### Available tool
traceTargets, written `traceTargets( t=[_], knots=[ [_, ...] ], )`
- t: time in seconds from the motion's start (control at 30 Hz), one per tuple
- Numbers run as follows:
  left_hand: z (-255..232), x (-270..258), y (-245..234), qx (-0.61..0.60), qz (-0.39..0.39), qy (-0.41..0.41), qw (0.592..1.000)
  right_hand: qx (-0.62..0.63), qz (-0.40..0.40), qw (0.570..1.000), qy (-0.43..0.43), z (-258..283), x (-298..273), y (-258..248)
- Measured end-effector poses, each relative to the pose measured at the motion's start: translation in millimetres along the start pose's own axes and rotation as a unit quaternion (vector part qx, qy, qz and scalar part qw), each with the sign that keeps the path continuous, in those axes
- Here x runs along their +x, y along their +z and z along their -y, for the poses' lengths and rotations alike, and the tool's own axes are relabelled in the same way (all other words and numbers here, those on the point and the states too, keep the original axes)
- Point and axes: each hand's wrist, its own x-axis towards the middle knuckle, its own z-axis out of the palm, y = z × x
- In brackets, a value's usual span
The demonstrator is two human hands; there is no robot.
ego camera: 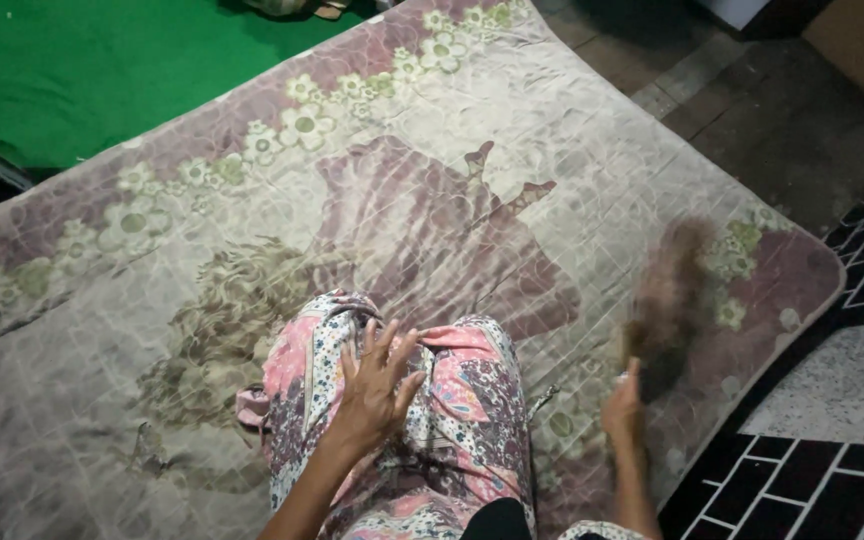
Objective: The person sits on a mattress and uses a small hand broom to sweep loose debris across the surface. The person repeatedly sweeps the mattress, gathering debris into a pile on the left side.
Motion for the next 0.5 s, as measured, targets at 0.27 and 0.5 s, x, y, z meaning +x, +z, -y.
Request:
traceTargets(
  t=[0.27, 0.5],
  knots=[
    [-10.3, 6.9, 4.8, -0.030, -0.019, 0.034, 0.999, -0.103, 0.230, 0.961, 0.110, -0.3, -15.0, -30.5],
    [-0.4, 11.1, 20.3, -0.017, -0.059, 0.075, 0.995, 0.082, -0.077, 0.993, 0.041, -84.4, 3.8, 28.5]
  ],
)
